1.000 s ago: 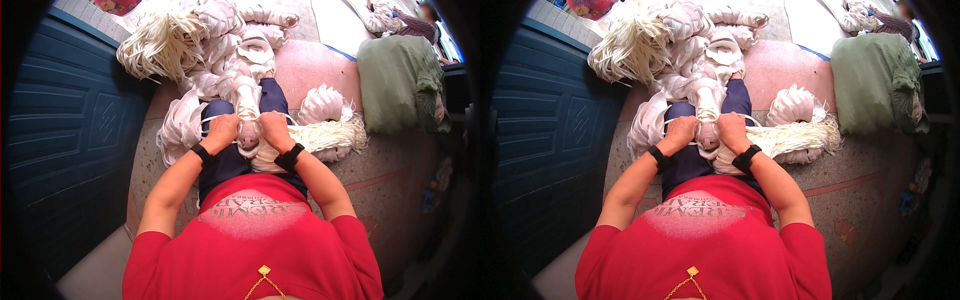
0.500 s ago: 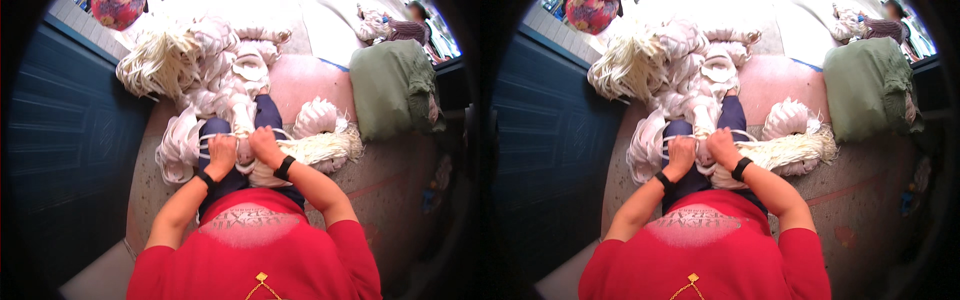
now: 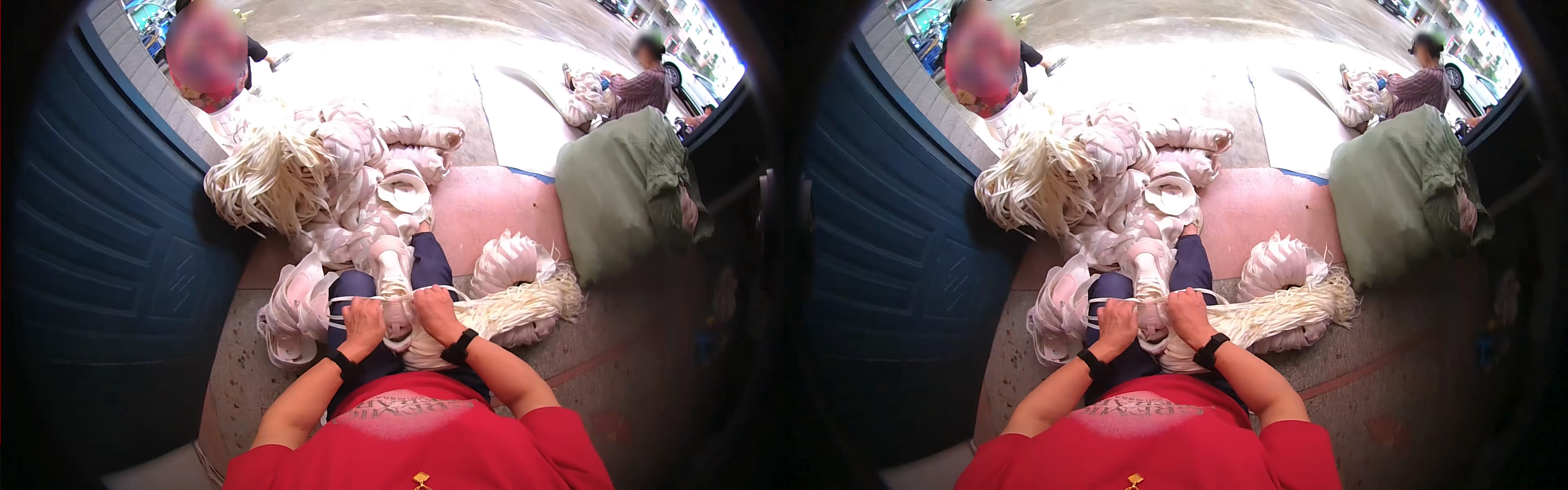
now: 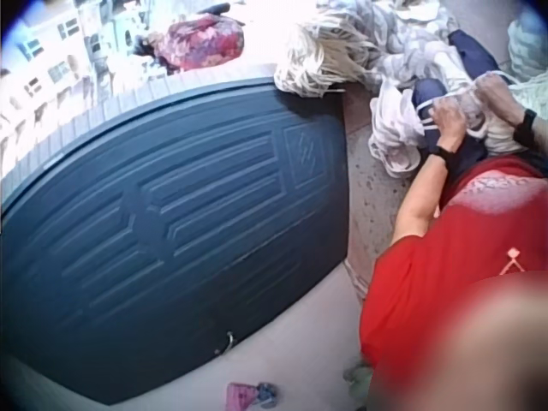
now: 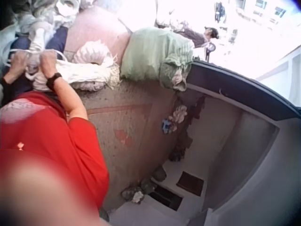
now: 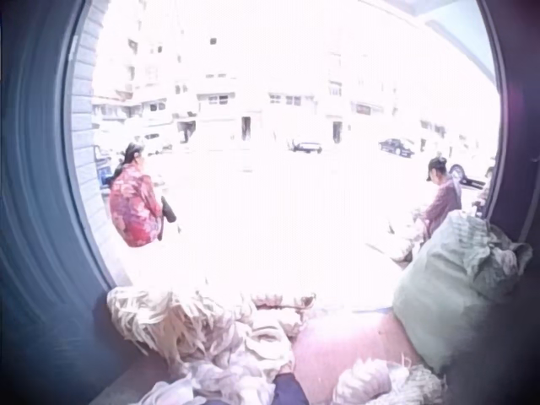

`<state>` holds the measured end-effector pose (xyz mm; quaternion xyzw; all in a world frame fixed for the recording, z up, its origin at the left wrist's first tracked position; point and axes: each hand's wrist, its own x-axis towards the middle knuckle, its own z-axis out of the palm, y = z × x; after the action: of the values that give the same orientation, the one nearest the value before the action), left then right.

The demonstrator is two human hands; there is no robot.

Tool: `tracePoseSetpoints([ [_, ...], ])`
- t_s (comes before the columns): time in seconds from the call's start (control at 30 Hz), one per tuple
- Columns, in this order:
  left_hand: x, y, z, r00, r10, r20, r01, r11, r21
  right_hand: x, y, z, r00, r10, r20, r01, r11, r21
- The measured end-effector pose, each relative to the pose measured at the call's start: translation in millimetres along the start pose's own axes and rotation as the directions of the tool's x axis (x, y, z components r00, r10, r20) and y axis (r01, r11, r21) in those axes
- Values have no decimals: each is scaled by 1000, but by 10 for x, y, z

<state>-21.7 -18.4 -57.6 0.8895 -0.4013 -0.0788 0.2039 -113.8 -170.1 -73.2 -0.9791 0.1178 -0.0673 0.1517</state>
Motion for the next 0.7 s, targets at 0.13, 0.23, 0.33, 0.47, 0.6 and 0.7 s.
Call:
tracePoseSetpoints([
  [0.13, -18, -13, 28, 994, 65, -91, -67, 998, -22, 67, -46, 32, 996, -88, -32, 87, 996, -34],
  [0.23, -28, -8, 5, 991, 87, -104, -90, 996, -16, 142, -74, -21, 989, -142, 41, 144, 988, -54],
  [0.33, -43, -7, -30, 994, 89, -56, -88, 996, 25, 114, -98, -94, 984, -111, 142, 143, 959, -245],
  [0.47, -36, -5, -64, 986, 105, -131, -101, 994, 38, 28, -144, -72, 990, -141, -7, 136, 967, -214],
  [0.6, 31, -38, -163, 955, 118, -271, -146, 986, -85, -18, -109, -15, 999, -43, 30, 49, 965, -257],
  [0.7, 110, -60, -213, 956, 126, -265, -165, 978, -130, -37, -76, -6, 998, 67, 9, -64, 983, -172],
])
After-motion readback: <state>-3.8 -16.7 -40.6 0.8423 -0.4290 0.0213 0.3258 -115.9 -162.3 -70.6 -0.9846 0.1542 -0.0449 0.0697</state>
